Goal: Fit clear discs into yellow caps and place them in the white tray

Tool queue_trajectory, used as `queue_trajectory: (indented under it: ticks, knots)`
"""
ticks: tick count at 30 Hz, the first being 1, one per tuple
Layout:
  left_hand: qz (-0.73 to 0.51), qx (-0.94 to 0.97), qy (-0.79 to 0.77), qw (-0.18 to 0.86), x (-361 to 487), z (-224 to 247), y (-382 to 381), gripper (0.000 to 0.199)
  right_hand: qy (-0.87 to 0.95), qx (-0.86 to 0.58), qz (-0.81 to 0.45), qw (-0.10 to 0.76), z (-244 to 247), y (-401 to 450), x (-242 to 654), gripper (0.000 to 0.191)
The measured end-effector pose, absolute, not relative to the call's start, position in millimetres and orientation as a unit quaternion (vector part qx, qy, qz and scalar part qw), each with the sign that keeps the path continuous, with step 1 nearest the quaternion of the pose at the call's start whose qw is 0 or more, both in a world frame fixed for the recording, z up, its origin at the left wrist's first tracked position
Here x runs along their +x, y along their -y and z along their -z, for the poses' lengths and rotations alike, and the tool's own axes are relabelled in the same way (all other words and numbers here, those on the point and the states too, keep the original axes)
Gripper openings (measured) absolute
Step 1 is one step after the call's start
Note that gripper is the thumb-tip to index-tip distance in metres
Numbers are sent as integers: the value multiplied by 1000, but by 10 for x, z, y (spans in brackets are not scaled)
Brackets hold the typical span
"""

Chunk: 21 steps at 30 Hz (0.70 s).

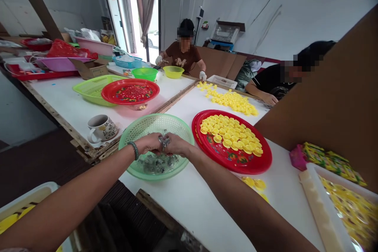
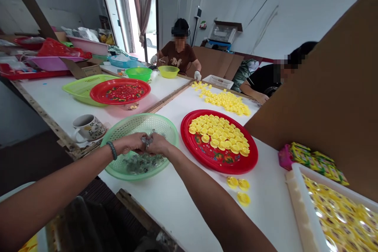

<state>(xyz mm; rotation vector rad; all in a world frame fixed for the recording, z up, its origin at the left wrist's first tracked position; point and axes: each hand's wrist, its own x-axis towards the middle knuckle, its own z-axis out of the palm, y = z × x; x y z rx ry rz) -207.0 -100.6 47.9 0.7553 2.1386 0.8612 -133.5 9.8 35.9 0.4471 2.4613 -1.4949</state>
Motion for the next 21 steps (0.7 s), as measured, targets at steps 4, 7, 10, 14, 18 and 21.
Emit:
queue_trajectory:
  ticks: [4,7,10,14,18,21]
  knots:
    - [-382,311,-801,339,-1937,-730,916,31,-844,143,515,50,-607,-222,-1169,49]
    - [-398,331,-800,301,-1743,-919,843,38,-884,138,447,8,-913,-294,-853,49]
    - [-352,383,-816,253,-1414,-1062,748,39,-914,161,372,-12,-1179,-332,-377,47]
    - [-292,458,-803,245,-789,-984,582,35,-907,215,359,-40,-1089,-384,382,44]
    - [-260,502,-760,321,-123,-476,438,32,-881,280,377,-56,-489,-396,1139,40]
    - [-216,536,-745,333,243,-35,413,30,-861,311,400,-42,-62,-335,1579,42]
